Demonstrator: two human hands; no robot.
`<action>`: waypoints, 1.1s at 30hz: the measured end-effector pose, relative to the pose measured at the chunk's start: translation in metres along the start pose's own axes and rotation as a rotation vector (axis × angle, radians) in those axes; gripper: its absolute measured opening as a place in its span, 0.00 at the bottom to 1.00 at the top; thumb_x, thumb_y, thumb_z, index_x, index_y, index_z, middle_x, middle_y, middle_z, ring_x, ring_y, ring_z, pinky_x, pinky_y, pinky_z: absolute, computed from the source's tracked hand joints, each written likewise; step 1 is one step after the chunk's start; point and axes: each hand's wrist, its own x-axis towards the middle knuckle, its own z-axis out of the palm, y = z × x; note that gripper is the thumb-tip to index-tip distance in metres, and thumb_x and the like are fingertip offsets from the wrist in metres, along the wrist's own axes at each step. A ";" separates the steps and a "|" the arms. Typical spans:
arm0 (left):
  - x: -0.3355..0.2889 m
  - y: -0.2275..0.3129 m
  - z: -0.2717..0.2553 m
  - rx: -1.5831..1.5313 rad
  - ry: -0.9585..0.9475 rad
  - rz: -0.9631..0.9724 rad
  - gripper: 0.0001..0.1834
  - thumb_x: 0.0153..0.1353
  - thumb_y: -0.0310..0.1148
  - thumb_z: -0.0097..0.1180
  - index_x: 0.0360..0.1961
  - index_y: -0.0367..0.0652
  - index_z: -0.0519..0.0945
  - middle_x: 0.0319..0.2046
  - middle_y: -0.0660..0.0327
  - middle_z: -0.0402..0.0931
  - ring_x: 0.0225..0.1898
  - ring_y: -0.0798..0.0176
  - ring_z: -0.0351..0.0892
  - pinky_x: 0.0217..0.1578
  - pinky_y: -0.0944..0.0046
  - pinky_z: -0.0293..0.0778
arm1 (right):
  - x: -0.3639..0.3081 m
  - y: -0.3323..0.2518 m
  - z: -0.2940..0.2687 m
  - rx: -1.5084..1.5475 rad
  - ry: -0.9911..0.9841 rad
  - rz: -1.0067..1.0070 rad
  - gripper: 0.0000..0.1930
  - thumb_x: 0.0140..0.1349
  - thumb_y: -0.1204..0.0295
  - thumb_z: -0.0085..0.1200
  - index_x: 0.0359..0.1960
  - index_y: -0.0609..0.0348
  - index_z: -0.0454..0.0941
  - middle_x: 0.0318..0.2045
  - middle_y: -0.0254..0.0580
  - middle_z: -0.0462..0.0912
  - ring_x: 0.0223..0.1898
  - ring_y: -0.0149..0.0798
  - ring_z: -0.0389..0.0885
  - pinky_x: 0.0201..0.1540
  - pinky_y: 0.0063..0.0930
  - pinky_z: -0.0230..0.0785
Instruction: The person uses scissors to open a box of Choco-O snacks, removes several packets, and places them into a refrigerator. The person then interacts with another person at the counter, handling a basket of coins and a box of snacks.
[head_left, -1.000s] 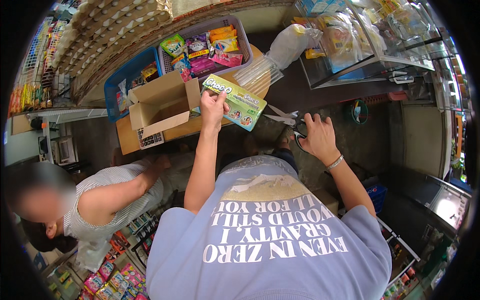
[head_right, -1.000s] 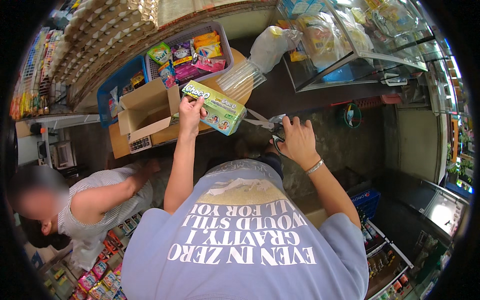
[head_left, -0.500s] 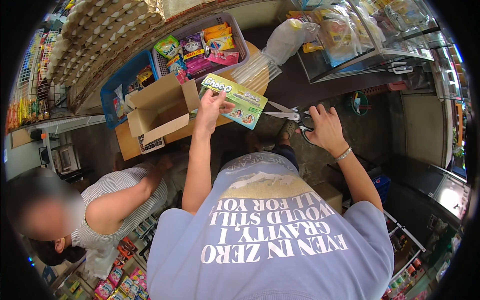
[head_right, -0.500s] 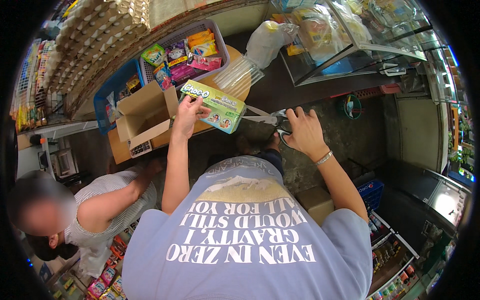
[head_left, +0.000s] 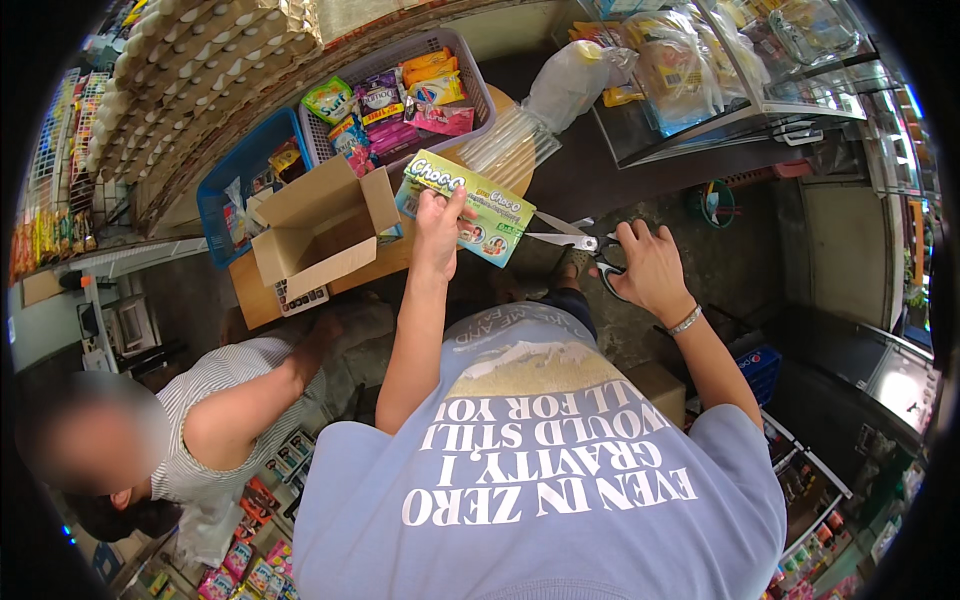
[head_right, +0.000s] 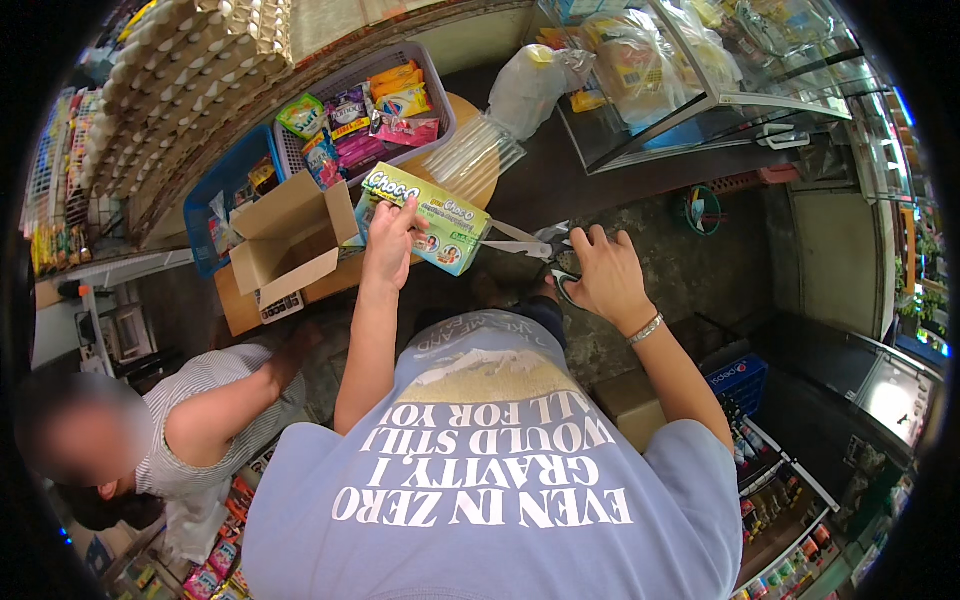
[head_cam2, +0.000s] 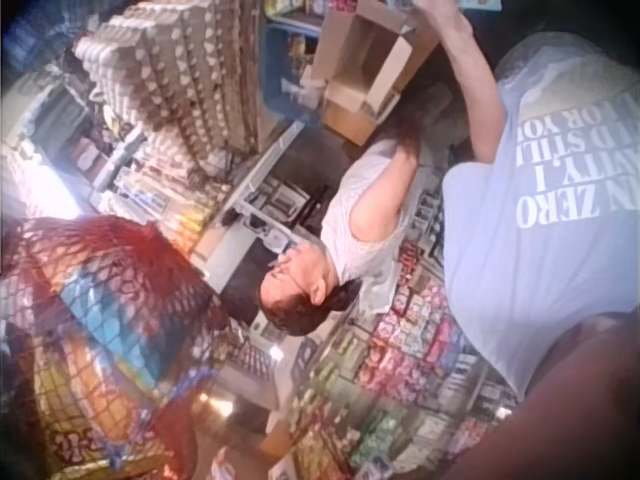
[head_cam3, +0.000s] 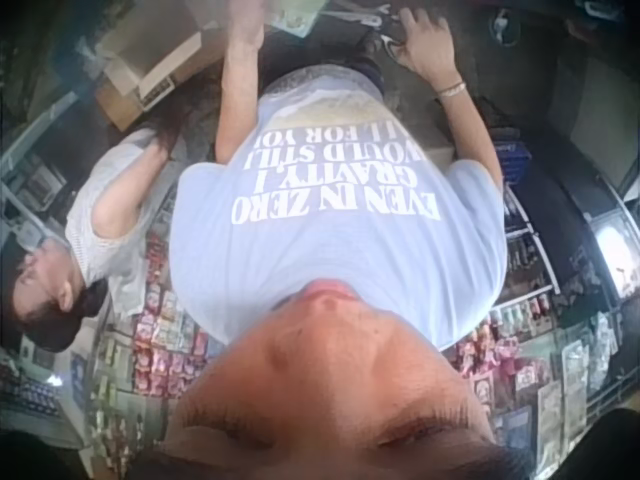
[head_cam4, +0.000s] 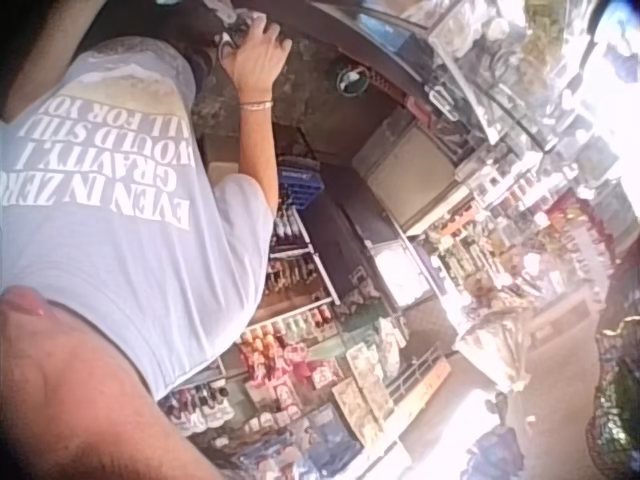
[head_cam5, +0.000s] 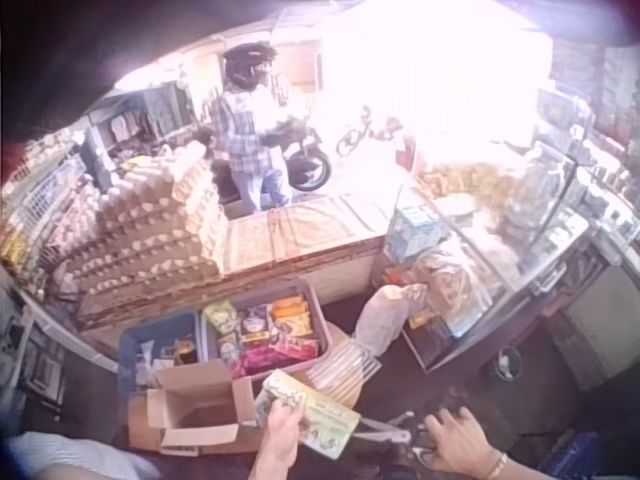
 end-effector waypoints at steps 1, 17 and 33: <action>0.000 -0.001 -0.002 -0.014 -0.002 0.001 0.10 0.75 0.37 0.57 0.47 0.45 0.71 0.37 0.67 0.78 0.35 0.72 0.79 0.36 0.67 0.71 | 0.000 0.000 -0.001 -0.004 0.011 -0.006 0.31 0.50 0.46 0.72 0.42 0.58 0.74 0.33 0.45 0.76 0.33 0.51 0.76 0.43 0.42 0.66; 0.004 -0.013 -0.005 -0.040 0.051 0.083 0.04 0.75 0.31 0.56 0.45 0.44 0.75 0.33 0.66 0.79 0.30 0.73 0.79 0.34 0.69 0.73 | -0.003 -0.002 0.000 -0.012 0.034 -0.014 0.31 0.50 0.46 0.72 0.42 0.58 0.73 0.33 0.45 0.76 0.33 0.51 0.77 0.42 0.42 0.66; 0.009 -0.015 -0.007 -0.031 0.077 0.060 0.05 0.75 0.31 0.55 0.44 0.41 0.75 0.30 0.64 0.80 0.27 0.72 0.80 0.29 0.69 0.75 | 0.000 -0.002 -0.004 -0.115 0.030 -0.055 0.31 0.50 0.51 0.72 0.48 0.57 0.73 0.36 0.46 0.78 0.34 0.49 0.79 0.44 0.41 0.68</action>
